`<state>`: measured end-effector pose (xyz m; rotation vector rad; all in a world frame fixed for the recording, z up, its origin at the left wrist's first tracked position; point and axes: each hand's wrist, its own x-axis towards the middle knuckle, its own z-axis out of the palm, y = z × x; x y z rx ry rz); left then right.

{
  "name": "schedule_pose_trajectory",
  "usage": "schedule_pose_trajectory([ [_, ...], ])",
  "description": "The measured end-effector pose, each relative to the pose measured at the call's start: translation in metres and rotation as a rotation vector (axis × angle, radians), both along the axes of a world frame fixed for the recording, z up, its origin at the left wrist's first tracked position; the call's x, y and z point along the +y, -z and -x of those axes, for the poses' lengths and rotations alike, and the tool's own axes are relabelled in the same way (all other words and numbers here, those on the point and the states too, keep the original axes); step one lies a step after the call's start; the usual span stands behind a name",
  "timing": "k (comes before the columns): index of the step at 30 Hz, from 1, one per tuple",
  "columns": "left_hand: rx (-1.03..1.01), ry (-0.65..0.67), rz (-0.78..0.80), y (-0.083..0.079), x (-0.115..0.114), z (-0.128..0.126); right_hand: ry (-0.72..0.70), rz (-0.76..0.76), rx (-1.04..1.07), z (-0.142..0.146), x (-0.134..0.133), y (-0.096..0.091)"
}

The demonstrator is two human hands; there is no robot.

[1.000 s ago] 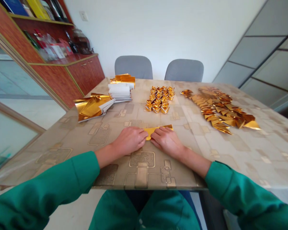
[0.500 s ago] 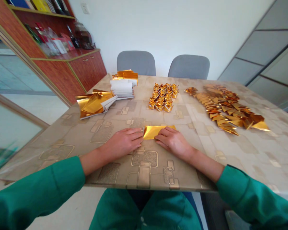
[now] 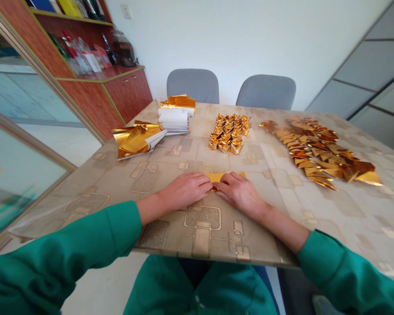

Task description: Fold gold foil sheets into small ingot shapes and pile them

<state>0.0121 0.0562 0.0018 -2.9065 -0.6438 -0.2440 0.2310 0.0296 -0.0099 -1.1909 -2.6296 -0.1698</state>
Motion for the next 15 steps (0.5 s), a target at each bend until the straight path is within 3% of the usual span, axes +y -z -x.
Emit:
schedule_pose_trajectory([
  [8, 0.077, -0.076, -0.021, 0.000, 0.002, -0.004, 0.007, 0.037, 0.025, -0.001, -0.001, -0.002],
  [12, 0.023, -0.189, 0.021, -0.006, -0.004, -0.007, 0.038, -0.041, -0.004, 0.003, -0.003, -0.002],
  [15, -0.075, -0.149, 0.062, -0.006, -0.009, -0.004, 0.046, -0.084, 0.000, 0.003, -0.006, -0.002],
])
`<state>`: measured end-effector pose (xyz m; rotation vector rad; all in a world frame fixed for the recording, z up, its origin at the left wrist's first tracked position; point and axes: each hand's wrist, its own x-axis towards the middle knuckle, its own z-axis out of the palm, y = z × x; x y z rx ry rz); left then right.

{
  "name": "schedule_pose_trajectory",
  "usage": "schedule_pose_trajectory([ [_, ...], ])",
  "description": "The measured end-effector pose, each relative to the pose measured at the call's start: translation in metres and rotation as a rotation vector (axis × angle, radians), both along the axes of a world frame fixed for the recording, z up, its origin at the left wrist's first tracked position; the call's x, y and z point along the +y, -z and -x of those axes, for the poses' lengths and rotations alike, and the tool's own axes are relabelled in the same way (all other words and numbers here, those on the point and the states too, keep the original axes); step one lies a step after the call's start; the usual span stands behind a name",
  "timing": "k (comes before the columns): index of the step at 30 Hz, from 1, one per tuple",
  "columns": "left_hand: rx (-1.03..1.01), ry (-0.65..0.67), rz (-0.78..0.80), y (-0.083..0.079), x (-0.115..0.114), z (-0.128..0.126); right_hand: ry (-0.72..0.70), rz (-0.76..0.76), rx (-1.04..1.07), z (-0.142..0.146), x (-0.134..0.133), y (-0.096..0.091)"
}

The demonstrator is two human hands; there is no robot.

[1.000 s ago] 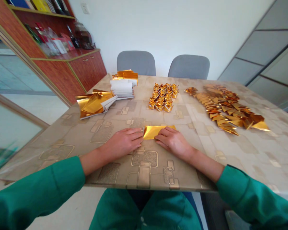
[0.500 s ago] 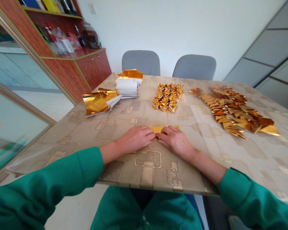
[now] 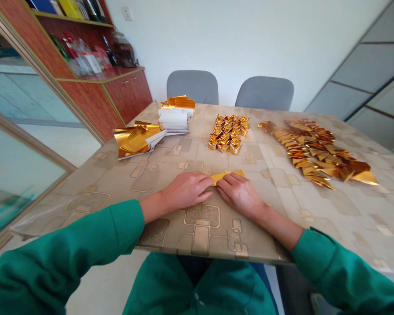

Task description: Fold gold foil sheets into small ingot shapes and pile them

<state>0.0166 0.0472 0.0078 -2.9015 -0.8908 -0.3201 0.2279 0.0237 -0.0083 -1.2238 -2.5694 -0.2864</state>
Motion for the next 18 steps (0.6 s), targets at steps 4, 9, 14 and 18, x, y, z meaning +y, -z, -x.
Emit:
schedule_pose_trajectory([
  [4, -0.085, 0.075, 0.035, 0.008, -0.005, 0.004, -0.015, 0.007, 0.041, -0.002, -0.006, 0.001],
  [9, -0.171, 0.056, 0.130, 0.014, -0.008, 0.005, -0.022, 0.076, 0.051, -0.004, -0.011, 0.000],
  [14, -0.231, 0.000, 0.230, 0.015, -0.004, 0.008, 0.004, 0.166, 0.139, -0.007, -0.012, -0.001],
  [18, -0.302, -0.052, 0.272, 0.016, 0.005, 0.004, 0.024, 0.212, 0.214, -0.005, -0.008, -0.003],
])
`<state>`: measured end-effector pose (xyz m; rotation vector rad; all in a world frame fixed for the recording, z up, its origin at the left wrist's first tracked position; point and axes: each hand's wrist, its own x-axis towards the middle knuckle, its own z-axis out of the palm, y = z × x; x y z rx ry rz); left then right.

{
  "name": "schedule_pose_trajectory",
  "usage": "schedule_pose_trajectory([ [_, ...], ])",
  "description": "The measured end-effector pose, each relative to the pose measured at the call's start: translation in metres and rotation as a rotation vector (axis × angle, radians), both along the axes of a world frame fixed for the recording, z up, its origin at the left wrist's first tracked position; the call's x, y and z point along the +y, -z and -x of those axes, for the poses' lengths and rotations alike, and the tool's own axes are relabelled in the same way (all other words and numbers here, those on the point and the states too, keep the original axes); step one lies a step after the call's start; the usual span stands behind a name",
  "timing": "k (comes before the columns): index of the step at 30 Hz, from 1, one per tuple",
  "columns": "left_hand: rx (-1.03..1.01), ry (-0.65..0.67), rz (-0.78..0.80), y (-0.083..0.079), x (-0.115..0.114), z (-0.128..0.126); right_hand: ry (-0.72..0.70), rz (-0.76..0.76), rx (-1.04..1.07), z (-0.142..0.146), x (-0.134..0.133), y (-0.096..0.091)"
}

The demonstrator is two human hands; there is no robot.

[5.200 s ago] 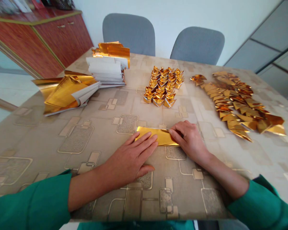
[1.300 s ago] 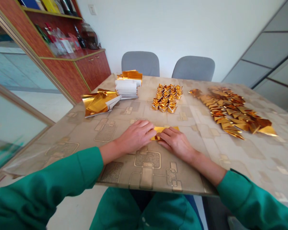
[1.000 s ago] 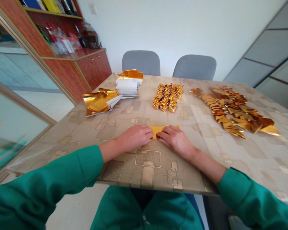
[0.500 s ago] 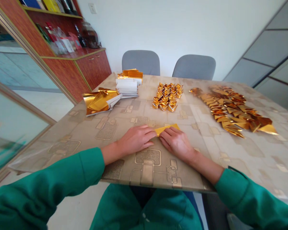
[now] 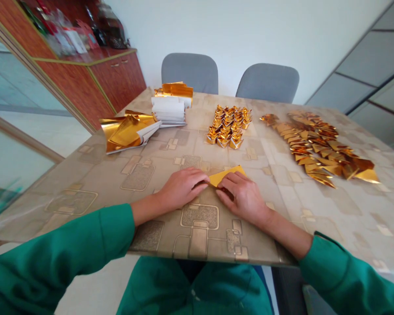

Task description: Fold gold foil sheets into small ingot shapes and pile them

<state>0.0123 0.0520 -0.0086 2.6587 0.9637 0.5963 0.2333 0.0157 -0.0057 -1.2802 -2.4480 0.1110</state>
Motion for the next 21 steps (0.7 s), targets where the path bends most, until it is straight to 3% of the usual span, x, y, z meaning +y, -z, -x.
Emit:
schedule_pose_trajectory([
  [10, -0.194, -0.139, 0.237, 0.007, 0.012, -0.010, 0.057, 0.084, 0.103, 0.005, 0.016, 0.007],
  [21, -0.151, -0.156, 0.254, 0.006, 0.014, -0.009, 0.151, 0.083, 0.009, 0.011, 0.018, 0.006],
])
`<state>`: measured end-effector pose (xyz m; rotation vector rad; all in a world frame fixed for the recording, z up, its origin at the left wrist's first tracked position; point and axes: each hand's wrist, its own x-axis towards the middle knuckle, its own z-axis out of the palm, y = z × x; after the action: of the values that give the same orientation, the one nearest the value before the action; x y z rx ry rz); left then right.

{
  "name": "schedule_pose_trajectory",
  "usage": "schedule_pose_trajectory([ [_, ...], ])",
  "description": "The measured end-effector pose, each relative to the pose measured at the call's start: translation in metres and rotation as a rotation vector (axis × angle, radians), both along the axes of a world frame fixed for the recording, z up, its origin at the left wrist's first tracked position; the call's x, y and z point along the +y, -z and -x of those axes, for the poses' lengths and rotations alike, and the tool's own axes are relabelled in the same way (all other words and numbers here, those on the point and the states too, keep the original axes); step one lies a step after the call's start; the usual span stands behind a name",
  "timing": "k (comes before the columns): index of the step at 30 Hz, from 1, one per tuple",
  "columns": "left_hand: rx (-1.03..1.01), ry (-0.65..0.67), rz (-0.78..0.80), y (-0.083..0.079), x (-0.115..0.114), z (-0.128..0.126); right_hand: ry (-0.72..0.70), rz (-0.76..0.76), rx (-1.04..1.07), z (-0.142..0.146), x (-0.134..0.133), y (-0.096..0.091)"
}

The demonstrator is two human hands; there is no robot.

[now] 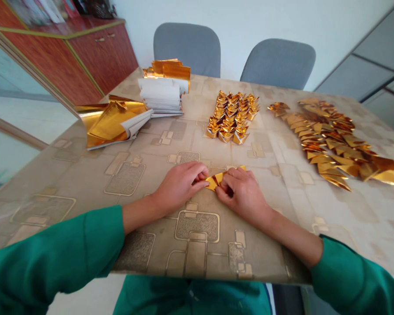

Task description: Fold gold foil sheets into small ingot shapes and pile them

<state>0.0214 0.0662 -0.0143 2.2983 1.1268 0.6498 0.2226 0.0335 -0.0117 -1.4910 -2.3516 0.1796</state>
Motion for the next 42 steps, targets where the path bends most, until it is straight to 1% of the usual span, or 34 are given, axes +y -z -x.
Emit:
schedule_pose_trajectory([
  [11, 0.003, 0.039, -0.044, -0.001, 0.000, 0.002, 0.035, 0.012, -0.067, 0.002, -0.001, 0.001],
  [16, 0.018, 0.045, -0.052, -0.003, 0.000, 0.001, 0.043, 0.039, -0.058, 0.002, -0.001, 0.000],
  [21, 0.035, 0.038, -0.063, -0.001, 0.002, 0.003, 0.037, 0.048, -0.018, -0.002, -0.003, 0.001],
  [23, 0.068, 0.032, -0.092, 0.000, 0.004, 0.005, 0.037, 0.049, -0.007, -0.004, -0.004, 0.002],
  [25, 0.121, 0.017, -0.201, 0.000, 0.003, 0.009, 0.039, 0.049, -0.001, -0.004, -0.004, 0.003],
  [27, 0.179, 0.037, -0.382, -0.002, -0.003, 0.012, 0.039, 0.048, 0.005, -0.003, -0.004, 0.003],
  [28, 0.208, 0.076, -0.476, -0.003, -0.007, 0.013, 0.038, 0.048, 0.007, -0.003, -0.003, 0.003],
  [30, 0.259, 0.193, -0.608, -0.006, -0.017, 0.012, 0.039, 0.045, 0.007, -0.002, -0.003, 0.003],
  [32, 0.325, 0.238, -0.658, -0.007, -0.025, 0.009, 0.042, 0.044, -0.001, -0.002, -0.003, 0.003],
  [36, 0.446, 0.257, -0.616, -0.007, -0.031, 0.009, 0.033, 0.049, -0.014, -0.003, -0.003, 0.003],
  [42, 0.494, 0.198, -0.516, -0.008, -0.024, 0.030, 0.006, 0.074, -0.017, -0.006, -0.002, 0.002],
])
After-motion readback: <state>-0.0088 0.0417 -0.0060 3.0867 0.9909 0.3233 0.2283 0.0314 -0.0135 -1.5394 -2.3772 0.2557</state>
